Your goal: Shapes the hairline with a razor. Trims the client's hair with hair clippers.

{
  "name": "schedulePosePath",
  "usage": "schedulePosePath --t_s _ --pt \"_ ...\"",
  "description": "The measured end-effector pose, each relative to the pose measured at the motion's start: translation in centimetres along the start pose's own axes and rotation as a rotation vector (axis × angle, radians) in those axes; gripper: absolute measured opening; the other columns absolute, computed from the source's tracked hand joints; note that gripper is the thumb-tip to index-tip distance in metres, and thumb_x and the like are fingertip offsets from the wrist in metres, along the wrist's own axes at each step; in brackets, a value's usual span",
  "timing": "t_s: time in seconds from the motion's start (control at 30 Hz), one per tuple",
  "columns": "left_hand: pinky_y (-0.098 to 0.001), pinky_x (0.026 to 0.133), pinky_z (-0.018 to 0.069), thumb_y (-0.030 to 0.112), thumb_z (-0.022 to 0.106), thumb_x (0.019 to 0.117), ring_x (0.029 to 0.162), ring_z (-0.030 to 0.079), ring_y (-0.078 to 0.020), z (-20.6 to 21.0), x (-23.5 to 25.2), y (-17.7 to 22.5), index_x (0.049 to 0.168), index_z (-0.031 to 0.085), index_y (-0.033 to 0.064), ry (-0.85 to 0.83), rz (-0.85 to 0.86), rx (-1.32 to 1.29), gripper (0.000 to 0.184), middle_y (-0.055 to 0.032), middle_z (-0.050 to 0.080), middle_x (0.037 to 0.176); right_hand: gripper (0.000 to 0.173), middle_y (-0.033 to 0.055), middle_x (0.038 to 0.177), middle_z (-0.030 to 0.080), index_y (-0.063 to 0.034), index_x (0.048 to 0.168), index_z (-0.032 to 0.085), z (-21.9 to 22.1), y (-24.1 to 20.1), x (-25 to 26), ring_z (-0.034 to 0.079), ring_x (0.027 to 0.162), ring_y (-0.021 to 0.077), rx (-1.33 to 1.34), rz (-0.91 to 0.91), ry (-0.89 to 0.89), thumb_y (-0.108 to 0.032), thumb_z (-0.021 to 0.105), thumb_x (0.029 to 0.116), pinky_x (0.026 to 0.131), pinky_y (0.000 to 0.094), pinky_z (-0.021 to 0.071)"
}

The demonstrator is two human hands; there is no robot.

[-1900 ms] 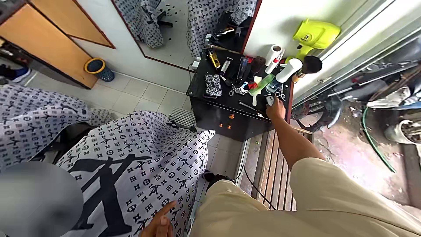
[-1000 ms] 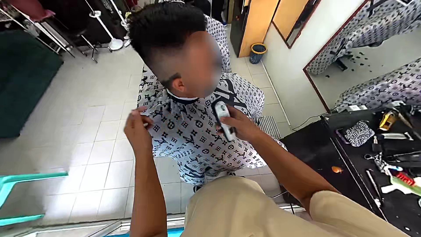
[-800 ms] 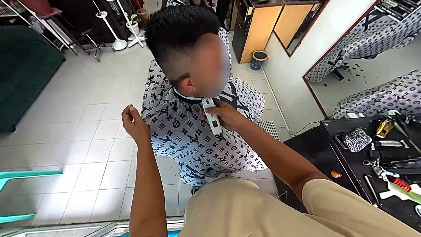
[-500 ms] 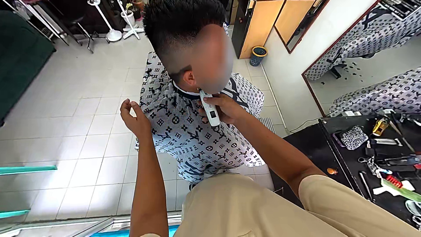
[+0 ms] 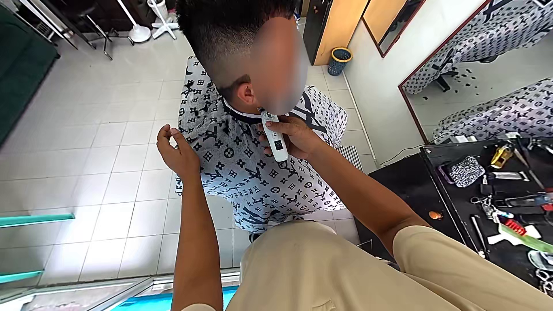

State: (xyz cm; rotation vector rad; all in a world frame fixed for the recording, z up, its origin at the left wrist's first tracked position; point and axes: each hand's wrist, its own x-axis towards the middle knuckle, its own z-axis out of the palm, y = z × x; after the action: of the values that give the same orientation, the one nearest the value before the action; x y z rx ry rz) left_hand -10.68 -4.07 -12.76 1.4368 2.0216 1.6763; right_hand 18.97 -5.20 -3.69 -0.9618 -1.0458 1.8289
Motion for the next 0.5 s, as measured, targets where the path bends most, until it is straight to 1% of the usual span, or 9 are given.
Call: schedulePosePath --t_s 0.13,0.23,0.27,0.37,0.47,0.5 --pt "-0.0353 0.114 0.0381 0.034 0.035 0.1112 0.134 0.052 -0.0242 -0.23 -0.07 0.39 0.144 0.05 -0.0046 -0.031 -0.004 -0.004 0.053 -0.0225 0.056 0.142 0.033 0.0144 0.112 0.066 -0.0023 0.135 0.045 0.03 0.1 0.07 0.072 0.088 0.0248 -0.036 -0.106 -0.015 -0.01 0.053 0.1046 0.07 0.0409 0.0637" --pt "-0.0349 0.114 0.0383 0.035 0.035 0.1112 0.133 0.053 -0.0231 -0.06 -0.03 0.26 0.143 0.052 -0.0031 -0.028 0.001 0.002 0.052 -0.0212 0.058 0.141 0.029 0.0133 0.113 0.066 -0.0032 0.133 0.047 -0.19 -0.1 0.1 0.071 0.089 0.0237 -0.022 -0.02 -0.017 -0.014 0.051 0.1063 0.072 0.0408 0.0633" --pt "-0.0347 0.114 0.0382 0.035 0.035 0.1113 0.133 0.053 -0.023 -0.02 0.01 0.27 0.142 0.052 -0.0029 -0.027 0.001 0.005 0.052 -0.0211 0.058 0.14 0.029 0.0132 0.113 0.066 -0.0032 0.133 0.048 -0.23 -0.14 0.1 0.072 0.09 0.0235 -0.027 -0.017 -0.01 -0.015 0.051 0.1064 0.073 0.0407 0.0633" --pt "-0.0342 0.114 0.0383 0.036 0.034 0.1115 0.133 0.053 -0.0228 -0.04 0.01 0.19 0.143 0.052 -0.0025 -0.032 -0.004 0.012 0.052 -0.0209 0.058 0.141 0.033 0.0149 0.115 0.066 -0.0022 0.136 0.045 -0.04 -0.05 0.1 0.072 0.09 0.0254 -0.065 -0.099 -0.001 -0.011 0.054 0.1045 0.072 0.0414 0.0638" --pt "-0.0343 0.114 0.0381 0.037 0.034 0.1114 0.133 0.053 -0.0221 0.04 0.02 0.3 0.142 0.053 -0.001 -0.022 -0.018 0.02 0.052 -0.02 0.058 0.141 0.03 0.0132 0.113 0.066 -0.0021 0.133 0.047 -0.23 -0.26 0.13 0.072 0.089 0.0239 -0.051 -0.03 -0.015 -0.014 0.051 0.1063 0.072 0.0407 0.0635" --pt "-0.0343 0.114 0.038 0.037 0.034 0.1114 0.133 0.053 -0.0218 0.09 0.06 0.3 0.142 0.053 -0.0007 -0.021 -0.018 0.022 0.052 -0.0195 0.058 0.141 0.03 0.0134 0.112 0.066 -0.002 0.134 0.047 -0.26 -0.3 0.16 0.072 0.089 0.0238 -0.062 -0.037 -0.005 -0.013 0.052 0.1061 0.072 0.0405 0.0636"
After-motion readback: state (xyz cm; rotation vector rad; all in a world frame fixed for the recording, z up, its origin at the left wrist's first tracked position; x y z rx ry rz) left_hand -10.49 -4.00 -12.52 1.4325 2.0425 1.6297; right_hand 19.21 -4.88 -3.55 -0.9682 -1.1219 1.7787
